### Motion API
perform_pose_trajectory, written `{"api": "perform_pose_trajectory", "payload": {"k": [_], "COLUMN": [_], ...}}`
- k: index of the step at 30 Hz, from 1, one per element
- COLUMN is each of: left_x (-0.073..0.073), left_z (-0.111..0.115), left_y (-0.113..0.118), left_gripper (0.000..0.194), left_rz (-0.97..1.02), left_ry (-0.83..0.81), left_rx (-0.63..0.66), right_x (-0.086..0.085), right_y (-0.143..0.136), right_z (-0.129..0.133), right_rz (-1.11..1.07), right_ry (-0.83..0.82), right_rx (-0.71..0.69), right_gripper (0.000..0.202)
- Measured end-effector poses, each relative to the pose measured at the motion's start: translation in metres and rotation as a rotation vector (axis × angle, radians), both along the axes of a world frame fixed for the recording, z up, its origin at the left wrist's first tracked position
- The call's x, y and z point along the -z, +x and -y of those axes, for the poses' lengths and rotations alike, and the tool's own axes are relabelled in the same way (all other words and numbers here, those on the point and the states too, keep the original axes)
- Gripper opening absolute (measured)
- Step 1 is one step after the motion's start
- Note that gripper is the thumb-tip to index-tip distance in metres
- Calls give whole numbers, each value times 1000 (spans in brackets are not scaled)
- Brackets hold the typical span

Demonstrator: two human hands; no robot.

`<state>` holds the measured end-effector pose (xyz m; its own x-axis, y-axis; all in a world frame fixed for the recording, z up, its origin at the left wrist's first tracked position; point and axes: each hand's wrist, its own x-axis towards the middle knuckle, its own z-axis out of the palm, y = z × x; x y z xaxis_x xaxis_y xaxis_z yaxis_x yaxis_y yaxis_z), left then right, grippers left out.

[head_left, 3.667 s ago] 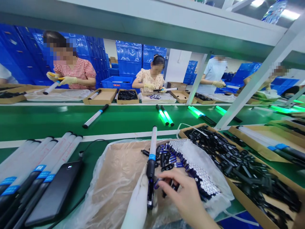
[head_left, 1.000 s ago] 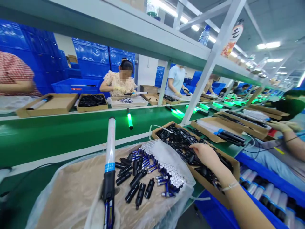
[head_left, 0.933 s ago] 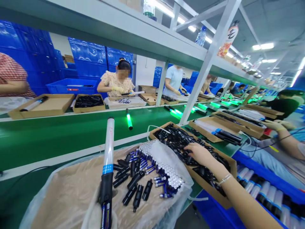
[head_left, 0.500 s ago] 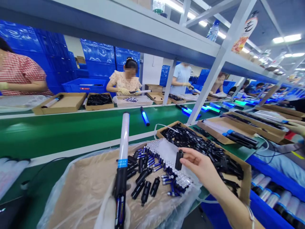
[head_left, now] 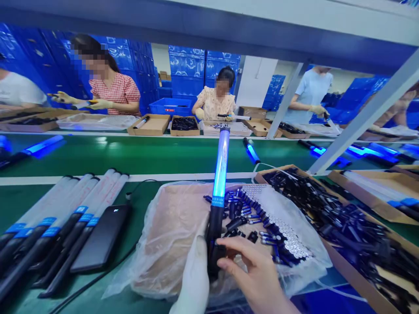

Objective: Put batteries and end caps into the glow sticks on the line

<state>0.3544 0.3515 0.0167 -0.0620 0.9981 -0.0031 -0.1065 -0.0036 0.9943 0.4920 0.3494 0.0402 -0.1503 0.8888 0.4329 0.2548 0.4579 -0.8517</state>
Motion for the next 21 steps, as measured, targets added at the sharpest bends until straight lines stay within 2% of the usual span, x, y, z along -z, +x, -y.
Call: {"api": "perform_pose_trajectory", "payload": {"k": [4,9,12,14,15,18,20,21], "left_x": [-1,-2,-3,-5,-7,-20,-33,-40], "left_z": [0,-1,1,5,7,5,-13,-30], "left_y": [1,-1,1,2,3,-1,-9,-15], "left_gripper": [44,43,48,56,62,80,80,74], "left_rz": [12,72,103,116,120,142,95,-1], "left_ry": [2,-48,-110,-165,-195,-318,-359,-332], "left_rx": [20,29,41,54,61,95,102,85], "right_x": [4,5,12,20,24,35,35,31], "right_y": [-1,-1,-7,-11,-11,1,22,36], "right_z": [5,7,3,-1,-3,-4,1,5], "right_rz": [40,76,106,76,37,-131,-186,-164], "right_ry": [85,76,56,-55,-134,-274,-267,-274], "right_rx": [25,29,196,287,277,85,8,4], "right_gripper": [24,24,39,56,62,63,50,38]}}
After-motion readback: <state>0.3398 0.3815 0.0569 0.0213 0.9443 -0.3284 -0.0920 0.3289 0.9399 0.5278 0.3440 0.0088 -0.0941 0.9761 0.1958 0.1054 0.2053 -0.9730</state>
